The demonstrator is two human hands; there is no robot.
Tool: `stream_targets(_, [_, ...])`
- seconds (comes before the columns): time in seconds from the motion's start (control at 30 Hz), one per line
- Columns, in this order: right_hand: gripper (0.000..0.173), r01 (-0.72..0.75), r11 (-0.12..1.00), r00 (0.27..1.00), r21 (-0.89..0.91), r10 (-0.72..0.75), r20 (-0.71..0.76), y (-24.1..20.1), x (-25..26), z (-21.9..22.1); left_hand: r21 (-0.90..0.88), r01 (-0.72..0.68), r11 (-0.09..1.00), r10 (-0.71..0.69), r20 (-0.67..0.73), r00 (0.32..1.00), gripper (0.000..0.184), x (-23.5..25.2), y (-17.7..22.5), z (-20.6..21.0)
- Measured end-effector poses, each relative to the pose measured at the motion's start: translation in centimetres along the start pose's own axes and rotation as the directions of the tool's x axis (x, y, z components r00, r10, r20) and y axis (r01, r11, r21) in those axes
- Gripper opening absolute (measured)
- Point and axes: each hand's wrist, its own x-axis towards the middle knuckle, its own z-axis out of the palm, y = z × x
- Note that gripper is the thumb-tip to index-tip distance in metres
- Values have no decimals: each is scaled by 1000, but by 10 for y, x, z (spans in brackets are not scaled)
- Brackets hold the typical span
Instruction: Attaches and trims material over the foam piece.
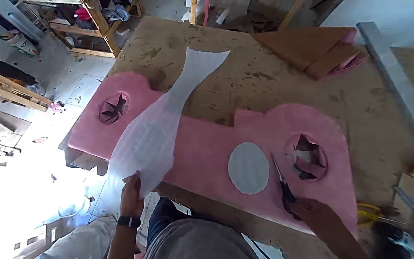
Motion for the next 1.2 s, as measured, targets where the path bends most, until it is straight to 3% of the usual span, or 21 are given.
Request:
stream_targets(0.07, [24,-56,924,988,377,-4,158,0,-36,-1,-41,-31,999,35,89,995,25,0,10,-10])
stream_targets(0.1, [26,-48,849,974,527,-77,213,-4,-56,1,-87,-41,995,51,123,991,23,-1,12,-13])
stream_targets(0.2, [22,112,707,912,698,-352,210,-42,-104,29,-216,-116,969,150,147,978,20,-5,17,-12])
stream_targets(0.27, [22,175,697,878,696,-431,210,-84,-123,71,-316,-161,935,209,126,970,25,-6,21,-17])
stream_targets(0.37, [27,151,698,884,700,-412,221,-156,-138,151,-437,-191,879,254,91,963,34,6,24,-39])
stream_targets(0.47, [32,43,736,873,676,-356,332,-212,-140,220,-500,-10,866,104,161,982,42,23,20,-67])
stream_targets(0.53, [37,-71,779,864,623,-264,428,-236,-140,252,-425,129,896,-9,272,962,62,30,29,-70])
stream_targets(0.6, [40,-147,797,864,585,-184,469,-252,-143,272,-179,85,980,-24,319,948,66,41,47,-62])
stream_targets(0.67, [40,-171,783,883,598,-148,446,-262,-149,285,164,-34,986,-24,342,939,46,58,58,-59])
stream_targets(0.73, [40,-150,738,911,658,-155,382,-274,-153,291,301,-64,951,-23,278,960,37,65,65,-44])
stream_targets(0.83, [41,-123,694,935,709,-159,317,-290,-158,296,232,-63,971,11,220,975,36,57,59,-31])
stream_targets(1.03, [42,-84,662,953,745,-166,255,-298,-156,301,186,21,982,-50,156,986,26,9,59,-12])
stream_targets(1.2, [42,133,660,966,740,-253,52,-296,-147,297,164,7,986,-41,203,978,27,-6,62,3])
